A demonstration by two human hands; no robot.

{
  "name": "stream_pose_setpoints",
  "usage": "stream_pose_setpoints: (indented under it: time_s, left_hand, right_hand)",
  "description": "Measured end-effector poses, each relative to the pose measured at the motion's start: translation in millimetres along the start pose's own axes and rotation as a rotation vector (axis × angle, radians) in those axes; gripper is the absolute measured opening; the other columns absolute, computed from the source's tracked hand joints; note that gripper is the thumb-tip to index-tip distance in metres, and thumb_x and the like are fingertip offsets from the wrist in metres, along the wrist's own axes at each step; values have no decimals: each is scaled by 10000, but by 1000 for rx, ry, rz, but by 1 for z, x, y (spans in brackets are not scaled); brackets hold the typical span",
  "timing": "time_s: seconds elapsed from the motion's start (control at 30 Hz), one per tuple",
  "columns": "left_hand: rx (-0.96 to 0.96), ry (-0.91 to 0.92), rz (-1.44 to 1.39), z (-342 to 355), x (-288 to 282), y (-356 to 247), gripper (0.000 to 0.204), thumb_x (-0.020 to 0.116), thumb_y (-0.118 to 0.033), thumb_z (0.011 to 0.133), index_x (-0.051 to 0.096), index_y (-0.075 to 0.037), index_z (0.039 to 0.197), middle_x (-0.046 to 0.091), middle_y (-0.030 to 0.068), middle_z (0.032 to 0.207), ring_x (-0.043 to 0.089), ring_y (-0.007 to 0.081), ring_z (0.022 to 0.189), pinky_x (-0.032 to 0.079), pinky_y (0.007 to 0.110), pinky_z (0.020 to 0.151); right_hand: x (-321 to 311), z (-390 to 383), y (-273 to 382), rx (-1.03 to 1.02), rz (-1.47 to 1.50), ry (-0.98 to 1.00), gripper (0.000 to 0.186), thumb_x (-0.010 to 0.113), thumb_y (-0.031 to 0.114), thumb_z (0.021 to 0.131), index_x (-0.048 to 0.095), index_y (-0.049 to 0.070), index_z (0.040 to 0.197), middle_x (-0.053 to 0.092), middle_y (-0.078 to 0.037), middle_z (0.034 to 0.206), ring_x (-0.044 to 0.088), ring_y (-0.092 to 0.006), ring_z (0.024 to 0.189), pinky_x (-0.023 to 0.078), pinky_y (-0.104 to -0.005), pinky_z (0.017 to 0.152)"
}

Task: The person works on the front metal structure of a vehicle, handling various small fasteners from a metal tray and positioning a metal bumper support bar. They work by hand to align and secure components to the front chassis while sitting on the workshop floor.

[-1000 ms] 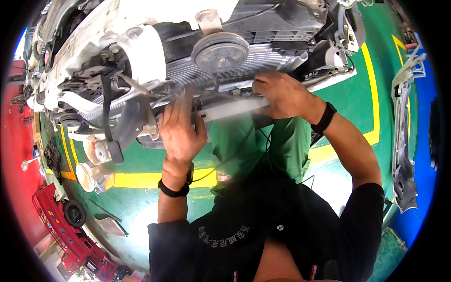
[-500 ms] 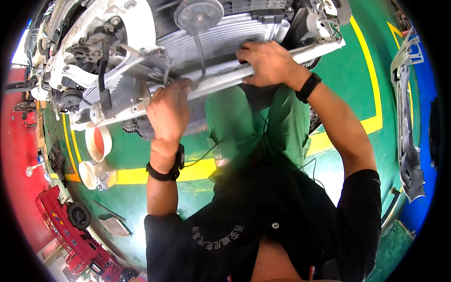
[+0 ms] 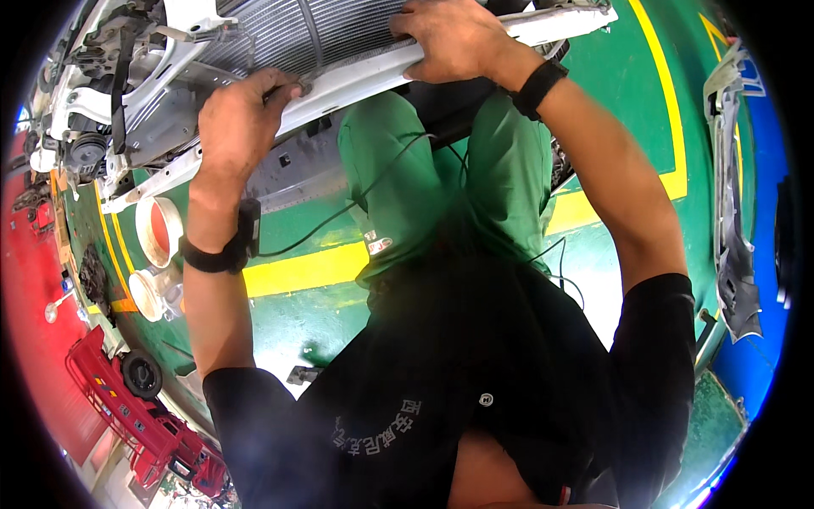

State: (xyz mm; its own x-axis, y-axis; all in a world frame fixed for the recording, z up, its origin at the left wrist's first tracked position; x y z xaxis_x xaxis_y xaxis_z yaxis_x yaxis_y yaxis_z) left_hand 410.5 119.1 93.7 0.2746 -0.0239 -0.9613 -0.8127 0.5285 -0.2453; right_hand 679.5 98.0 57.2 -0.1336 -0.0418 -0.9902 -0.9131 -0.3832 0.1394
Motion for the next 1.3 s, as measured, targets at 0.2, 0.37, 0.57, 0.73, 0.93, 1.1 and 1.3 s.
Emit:
stream_pose_setpoints:
  time_s: [0.2, 0.37, 0.57, 0.73, 0.93, 1.1, 1.3]
  left_hand:
    - [99, 92, 239, 11, -7, -13, 90, 706, -268, 871, 724, -191, 914, 696, 115, 755, 666, 355, 722, 508, 452, 648]
    - [178, 116, 382, 13, -1, -15, 79, 687, -254, 873, 689, -176, 861, 656, 151, 669, 653, 373, 669, 500, 488, 603]
    - [257, 99, 423, 6, 9, -12, 126, 682, -252, 865, 662, -131, 835, 646, 142, 638, 656, 367, 630, 509, 497, 587]
    - [80, -157, 61, -54, 28, -40, 468, 767, -177, 803, 626, -66, 1235, 631, 177, 1248, 645, 351, 1047, 533, 426, 872]
    - [-196, -329, -133, -149, 52, -8, 480, 761, -104, 833, 593, -40, 1278, 609, 178, 1315, 608, 376, 1165, 506, 412, 961]
    - [-282, -492, 27, -148, 16, 67, 475, 695, -149, 870, 558, -16, 1306, 613, 198, 1284, 582, 415, 1152, 454, 464, 998]
    - [-142, -277, -10, -89, -7, 131, 340, 551, -208, 962, 616, -19, 1237, 629, 206, 1251, 568, 377, 1187, 437, 453, 1019]
  right_hand:
    - [0, -1, -7, -55, 32, 1, 439, 699, 372, 720, 677, 107, 1070, 660, -133, 1021, 666, -319, 939, 538, -452, 777]
    - [0, -5, -4, -45, 66, -44, 471, 703, 389, 708, 671, 86, 1067, 657, -142, 1019, 667, -323, 926, 543, -450, 761]
    - [5, 2, 0, -23, 14, 16, 490, 727, 344, 737, 653, 120, 1166, 652, -97, 1136, 653, -295, 1050, 547, -424, 868]
    - [9, -2, -7, -92, 90, -202, 481, 788, 416, 735, 644, 112, 1078, 654, -75, 1025, 652, -298, 980, 539, -436, 780]
    - [4, 1, -1, -87, 170, -155, 422, 570, 474, 950, 701, 76, 998, 693, -107, 963, 659, -328, 908, 540, -425, 773]
    - [9, -2, 2, -19, 91, -166, 514, 482, 539, 972, 706, 81, 1039, 689, -99, 975, 659, -324, 926, 538, -440, 797]
    - [8, -6, 18, -53, 96, -259, 438, 542, 472, 963, 710, 76, 1043, 682, -92, 992, 657, -319, 917, 544, -436, 774]
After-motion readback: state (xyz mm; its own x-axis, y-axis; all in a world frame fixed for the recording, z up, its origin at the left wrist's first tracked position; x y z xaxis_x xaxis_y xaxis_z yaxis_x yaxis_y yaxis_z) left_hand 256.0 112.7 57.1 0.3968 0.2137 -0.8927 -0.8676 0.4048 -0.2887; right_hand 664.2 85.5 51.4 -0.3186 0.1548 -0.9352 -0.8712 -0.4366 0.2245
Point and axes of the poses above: each hand's wrist, its own z-axis towards the middle knuckle, its own x-axis out of the palm, y = z × x, the point moved 2 cm from there along z, towards the middle knuckle
